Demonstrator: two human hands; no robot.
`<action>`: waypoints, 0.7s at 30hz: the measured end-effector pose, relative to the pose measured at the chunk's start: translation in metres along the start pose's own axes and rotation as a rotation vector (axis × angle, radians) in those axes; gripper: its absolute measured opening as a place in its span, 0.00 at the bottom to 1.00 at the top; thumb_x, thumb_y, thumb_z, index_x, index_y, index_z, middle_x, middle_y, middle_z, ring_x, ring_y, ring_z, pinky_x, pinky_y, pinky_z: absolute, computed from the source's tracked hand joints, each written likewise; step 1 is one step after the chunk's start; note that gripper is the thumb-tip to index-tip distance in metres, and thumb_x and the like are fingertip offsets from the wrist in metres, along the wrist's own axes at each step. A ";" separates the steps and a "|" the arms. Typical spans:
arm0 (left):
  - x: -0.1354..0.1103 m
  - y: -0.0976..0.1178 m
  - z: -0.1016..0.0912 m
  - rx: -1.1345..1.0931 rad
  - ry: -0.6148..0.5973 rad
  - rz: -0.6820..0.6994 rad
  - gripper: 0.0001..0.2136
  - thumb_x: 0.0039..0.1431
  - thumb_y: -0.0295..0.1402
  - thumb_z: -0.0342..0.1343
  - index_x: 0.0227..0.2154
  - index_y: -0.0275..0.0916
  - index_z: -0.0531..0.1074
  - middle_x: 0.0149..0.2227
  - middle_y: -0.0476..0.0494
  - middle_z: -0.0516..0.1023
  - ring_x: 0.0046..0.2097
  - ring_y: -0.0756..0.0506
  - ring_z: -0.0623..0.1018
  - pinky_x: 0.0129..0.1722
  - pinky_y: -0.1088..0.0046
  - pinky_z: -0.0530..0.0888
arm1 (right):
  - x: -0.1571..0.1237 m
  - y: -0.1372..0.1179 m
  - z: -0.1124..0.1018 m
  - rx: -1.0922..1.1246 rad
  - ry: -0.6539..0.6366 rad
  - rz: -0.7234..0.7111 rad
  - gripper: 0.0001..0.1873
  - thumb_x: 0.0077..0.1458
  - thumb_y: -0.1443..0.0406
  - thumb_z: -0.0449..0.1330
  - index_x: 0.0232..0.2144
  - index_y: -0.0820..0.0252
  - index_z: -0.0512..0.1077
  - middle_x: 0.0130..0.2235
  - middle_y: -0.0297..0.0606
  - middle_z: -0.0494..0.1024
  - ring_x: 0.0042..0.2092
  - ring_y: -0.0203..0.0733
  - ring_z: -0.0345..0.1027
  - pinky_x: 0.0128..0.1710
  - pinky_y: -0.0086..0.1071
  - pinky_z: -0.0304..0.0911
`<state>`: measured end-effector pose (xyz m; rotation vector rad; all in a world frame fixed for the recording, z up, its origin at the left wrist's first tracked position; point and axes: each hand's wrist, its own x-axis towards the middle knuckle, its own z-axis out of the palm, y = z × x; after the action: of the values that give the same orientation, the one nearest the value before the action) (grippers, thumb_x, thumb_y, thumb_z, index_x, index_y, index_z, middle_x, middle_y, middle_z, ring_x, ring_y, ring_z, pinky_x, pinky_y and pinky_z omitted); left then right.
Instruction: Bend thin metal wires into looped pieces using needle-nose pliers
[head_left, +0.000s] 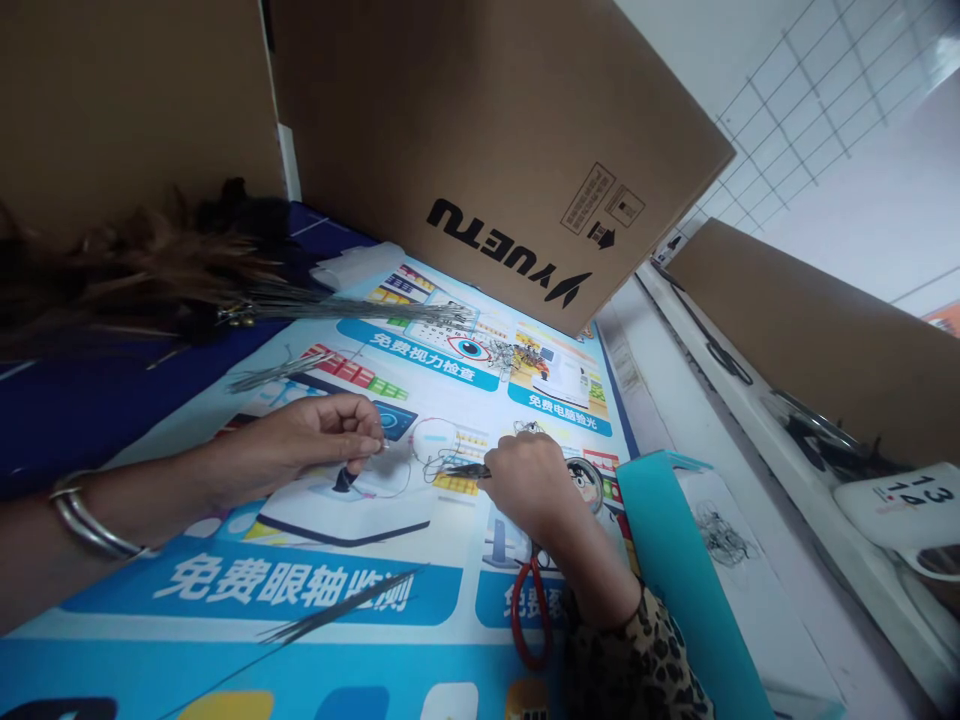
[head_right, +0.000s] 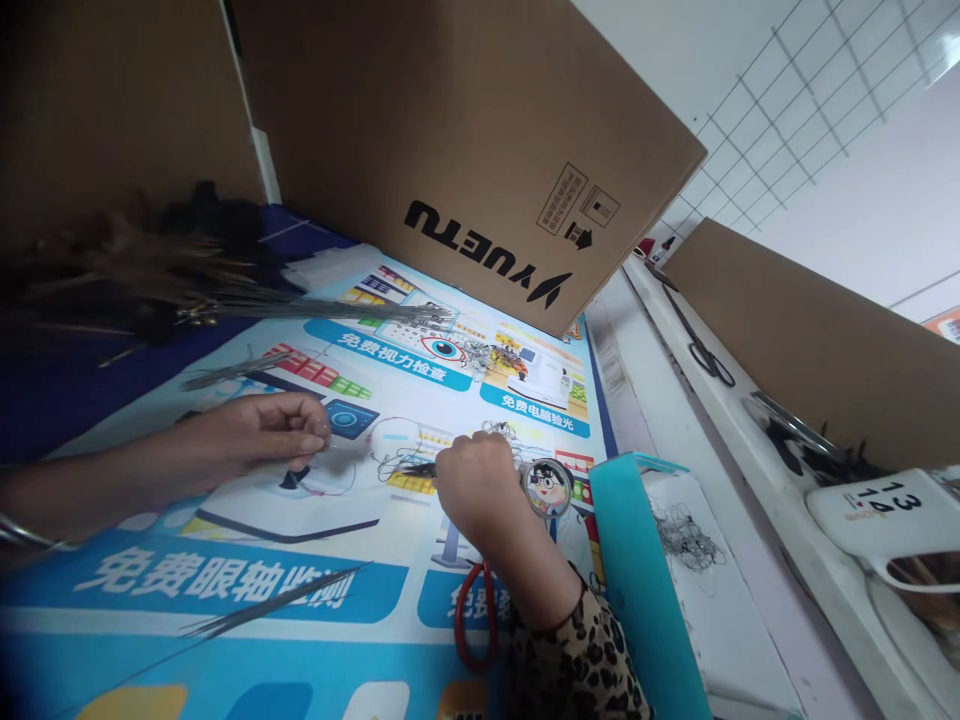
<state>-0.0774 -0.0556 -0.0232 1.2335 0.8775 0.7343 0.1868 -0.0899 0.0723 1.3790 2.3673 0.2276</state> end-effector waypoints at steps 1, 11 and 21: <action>0.000 0.000 0.000 -0.002 -0.004 0.005 0.09 0.57 0.37 0.63 0.31 0.38 0.71 0.27 0.52 0.71 0.29 0.50 0.71 0.31 0.74 0.68 | -0.001 0.000 0.000 -0.003 0.017 -0.007 0.11 0.60 0.62 0.58 0.33 0.62 0.78 0.36 0.45 0.79 0.39 0.47 0.72 0.39 0.37 0.62; 0.000 0.001 0.001 -0.019 -0.016 0.031 0.09 0.56 0.36 0.63 0.31 0.37 0.70 0.27 0.52 0.70 0.29 0.50 0.71 0.30 0.73 0.68 | -0.003 -0.015 -0.005 0.010 0.083 -0.051 0.10 0.59 0.69 0.54 0.31 0.62 0.75 0.35 0.46 0.77 0.39 0.48 0.69 0.38 0.38 0.59; -0.001 0.002 0.002 -0.032 -0.033 0.012 0.07 0.58 0.35 0.62 0.32 0.38 0.70 0.26 0.53 0.71 0.30 0.50 0.70 0.31 0.74 0.67 | -0.003 -0.024 -0.010 -0.036 0.035 -0.022 0.08 0.56 0.74 0.55 0.30 0.63 0.73 0.32 0.46 0.76 0.37 0.50 0.69 0.34 0.38 0.60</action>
<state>-0.0767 -0.0569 -0.0208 1.2203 0.8294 0.7328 0.1648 -0.1036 0.0746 1.3418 2.3937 0.2896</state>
